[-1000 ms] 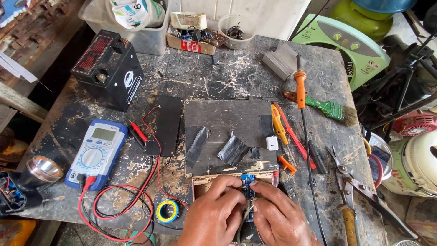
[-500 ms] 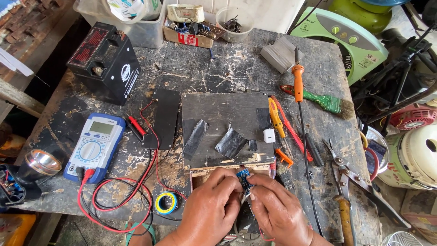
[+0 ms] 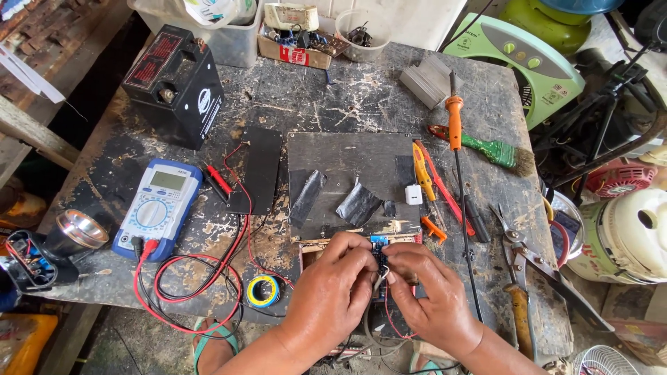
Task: Connecting and organizing wires on a small circuit board within a wooden housing on a repair bench.
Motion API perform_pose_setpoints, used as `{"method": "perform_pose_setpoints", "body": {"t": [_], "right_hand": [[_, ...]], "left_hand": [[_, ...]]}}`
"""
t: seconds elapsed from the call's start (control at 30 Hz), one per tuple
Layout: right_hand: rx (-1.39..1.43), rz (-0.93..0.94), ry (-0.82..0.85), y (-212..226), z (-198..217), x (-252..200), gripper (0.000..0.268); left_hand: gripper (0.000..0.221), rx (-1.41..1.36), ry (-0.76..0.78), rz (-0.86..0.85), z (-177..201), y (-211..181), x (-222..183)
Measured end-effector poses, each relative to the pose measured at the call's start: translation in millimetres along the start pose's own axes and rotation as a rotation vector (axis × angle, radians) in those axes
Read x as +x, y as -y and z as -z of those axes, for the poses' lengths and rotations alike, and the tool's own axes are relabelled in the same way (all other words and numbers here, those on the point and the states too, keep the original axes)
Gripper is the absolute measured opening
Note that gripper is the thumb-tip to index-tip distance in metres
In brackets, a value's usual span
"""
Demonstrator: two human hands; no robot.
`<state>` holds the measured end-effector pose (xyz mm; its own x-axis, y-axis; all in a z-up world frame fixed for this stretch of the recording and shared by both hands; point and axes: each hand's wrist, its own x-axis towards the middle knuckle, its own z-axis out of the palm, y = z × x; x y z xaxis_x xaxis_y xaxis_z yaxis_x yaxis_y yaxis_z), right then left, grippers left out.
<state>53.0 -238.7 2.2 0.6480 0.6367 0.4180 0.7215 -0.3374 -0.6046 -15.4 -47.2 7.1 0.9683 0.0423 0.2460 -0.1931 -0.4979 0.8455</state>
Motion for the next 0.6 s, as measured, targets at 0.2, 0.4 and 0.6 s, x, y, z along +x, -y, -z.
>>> {"method": "perform_pose_setpoints", "body": {"t": [0.2,0.4,0.6], "right_hand": [[0.008,-0.013,0.104,2.1,8.2,-1.8,0.055],[-0.083,-0.031,0.183,8.7,9.6,-1.6,0.066],[-0.100,0.002,0.199,3.2,8.7,-5.0,0.073]], "left_hand": [[0.010,-0.073,-0.042,-0.036,3.1,2.2,-0.5],[0.004,-0.124,-0.069,-0.003,7.0,-1.6,1.7],[0.008,-0.165,-0.074,0.054,5.2,0.1,1.6]]}}
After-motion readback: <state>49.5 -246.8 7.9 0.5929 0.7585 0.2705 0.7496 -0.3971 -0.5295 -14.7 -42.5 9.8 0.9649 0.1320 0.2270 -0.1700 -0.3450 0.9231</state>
